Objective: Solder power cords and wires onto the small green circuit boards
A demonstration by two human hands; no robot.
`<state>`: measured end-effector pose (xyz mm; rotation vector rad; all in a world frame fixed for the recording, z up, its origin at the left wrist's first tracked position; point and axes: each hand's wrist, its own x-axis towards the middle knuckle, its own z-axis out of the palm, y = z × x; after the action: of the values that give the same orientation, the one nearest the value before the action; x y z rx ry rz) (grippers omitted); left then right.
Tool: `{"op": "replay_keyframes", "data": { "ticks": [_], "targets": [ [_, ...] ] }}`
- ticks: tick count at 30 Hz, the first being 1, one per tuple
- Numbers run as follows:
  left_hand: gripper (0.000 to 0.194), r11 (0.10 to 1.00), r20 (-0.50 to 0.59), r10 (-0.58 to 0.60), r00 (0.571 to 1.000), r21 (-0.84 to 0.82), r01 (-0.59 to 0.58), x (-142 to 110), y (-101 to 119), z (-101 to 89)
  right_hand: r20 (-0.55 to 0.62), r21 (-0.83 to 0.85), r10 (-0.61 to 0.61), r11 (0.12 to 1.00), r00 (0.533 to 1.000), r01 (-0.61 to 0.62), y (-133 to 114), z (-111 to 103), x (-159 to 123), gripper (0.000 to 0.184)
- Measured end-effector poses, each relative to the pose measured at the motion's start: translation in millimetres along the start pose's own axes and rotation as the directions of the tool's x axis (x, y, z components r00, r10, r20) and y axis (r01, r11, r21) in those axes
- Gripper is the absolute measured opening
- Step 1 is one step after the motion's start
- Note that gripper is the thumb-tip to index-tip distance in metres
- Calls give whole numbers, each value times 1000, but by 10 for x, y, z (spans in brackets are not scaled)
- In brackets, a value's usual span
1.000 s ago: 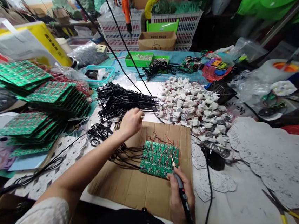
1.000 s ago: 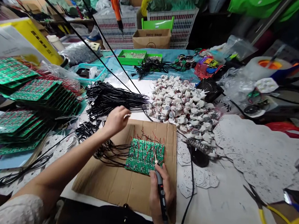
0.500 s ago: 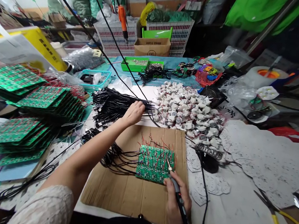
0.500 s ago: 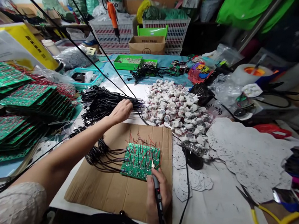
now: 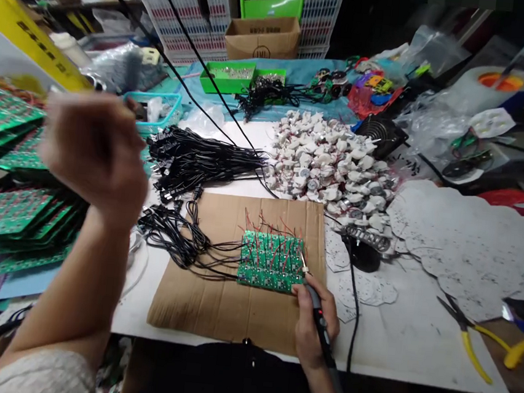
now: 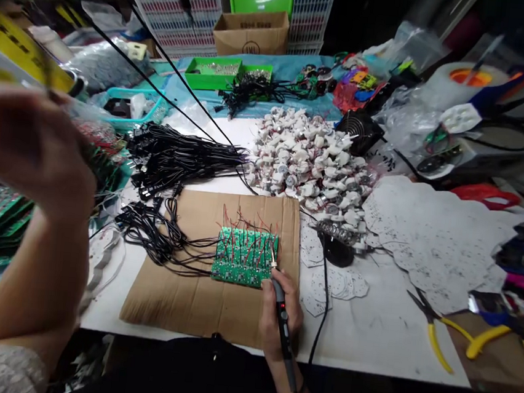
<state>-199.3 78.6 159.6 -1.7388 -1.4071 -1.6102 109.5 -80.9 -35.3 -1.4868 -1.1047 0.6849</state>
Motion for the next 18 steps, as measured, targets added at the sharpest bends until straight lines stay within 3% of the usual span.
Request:
{"op": "replay_keyframes", "data": {
  "ticks": [1, 3, 6, 9, 14, 16, 18],
  "targets": [
    [24, 993, 188, 102, 977, 32, -110, -274, 129, -62, -7, 6, 3, 1000, 1000, -3, -13, -12, 1, 24],
    [12, 971, 450, 205, 869, 22, -240, -868, 370, -141, -17, 12, 10, 1000, 1000, -10, -37, -38, -3, 24],
    [18, 995, 753, 91, 652, -36, -98, -1590, 633, -181, -3, 14, 7, 1000, 1000, -7, -54, -77, -24, 24],
    [16, 998, 841, 8, 540, -37, 43, -1890, 812, -140, 26, 20, -9, 1000, 1000, 9, -40, -105, -51, 23],
    [17, 978, 915, 23, 404, -104, 180, -1882, 1039, 71, 2, -4, -34, 999, 999, 34, -44, -117, -70, 23],
    [19, 953, 924, 20, 381, -132, 272, -1886, 1073, 139, 2, -22, -51, 998, 999, 51, -77, -123, -62, 23],
    [19, 919, 918, -4, 397, -153, 363, -1909, 1070, 162, 13, -49, -64, 997, 998, 65, -117, -127, -46, 24]
  ]
}}
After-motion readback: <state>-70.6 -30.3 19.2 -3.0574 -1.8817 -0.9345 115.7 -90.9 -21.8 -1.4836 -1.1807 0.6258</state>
